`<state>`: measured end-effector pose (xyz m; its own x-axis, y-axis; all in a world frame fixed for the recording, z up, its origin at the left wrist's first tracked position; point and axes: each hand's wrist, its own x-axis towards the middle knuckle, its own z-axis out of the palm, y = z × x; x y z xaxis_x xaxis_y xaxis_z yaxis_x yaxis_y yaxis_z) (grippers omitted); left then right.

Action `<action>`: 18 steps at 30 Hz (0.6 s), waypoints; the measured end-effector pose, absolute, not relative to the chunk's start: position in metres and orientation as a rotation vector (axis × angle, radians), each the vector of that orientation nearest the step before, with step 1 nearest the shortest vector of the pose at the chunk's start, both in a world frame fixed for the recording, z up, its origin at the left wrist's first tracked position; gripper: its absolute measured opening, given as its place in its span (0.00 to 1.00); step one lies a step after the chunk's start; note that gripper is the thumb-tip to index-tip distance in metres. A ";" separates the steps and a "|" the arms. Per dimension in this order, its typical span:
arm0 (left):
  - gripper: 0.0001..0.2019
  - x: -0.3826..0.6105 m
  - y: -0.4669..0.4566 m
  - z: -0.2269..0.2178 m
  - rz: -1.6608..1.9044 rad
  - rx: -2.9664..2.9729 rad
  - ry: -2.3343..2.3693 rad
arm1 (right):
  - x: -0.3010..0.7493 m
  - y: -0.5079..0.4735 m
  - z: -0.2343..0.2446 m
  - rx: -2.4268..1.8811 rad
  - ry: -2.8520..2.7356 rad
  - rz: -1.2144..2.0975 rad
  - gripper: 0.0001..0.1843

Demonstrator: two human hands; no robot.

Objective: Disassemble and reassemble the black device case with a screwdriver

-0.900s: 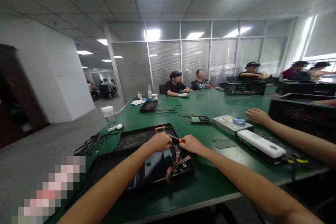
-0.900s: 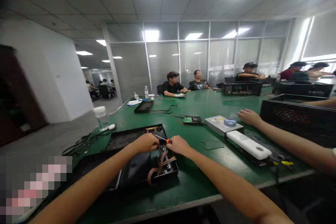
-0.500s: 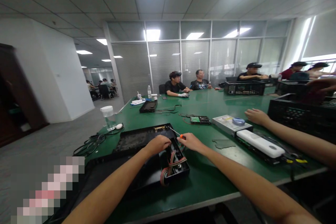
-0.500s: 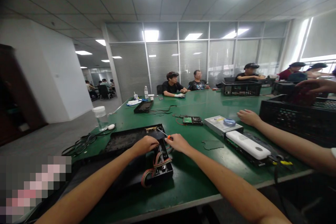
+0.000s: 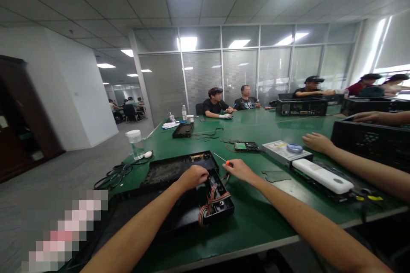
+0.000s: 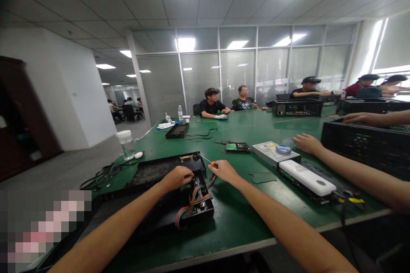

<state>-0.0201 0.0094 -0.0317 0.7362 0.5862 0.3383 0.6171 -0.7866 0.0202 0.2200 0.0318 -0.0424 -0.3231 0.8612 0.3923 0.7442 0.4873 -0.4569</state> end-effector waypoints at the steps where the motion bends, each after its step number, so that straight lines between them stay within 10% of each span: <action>1: 0.08 -0.020 0.009 -0.032 -0.483 -2.834 -0.976 | 0.220 0.032 -0.042 -1.319 -2.142 0.257 0.21; 18: 0.08 -0.022 0.009 -0.034 -0.669 -2.924 -1.008 | 0.237 0.030 -0.029 -0.994 -1.988 0.995 0.15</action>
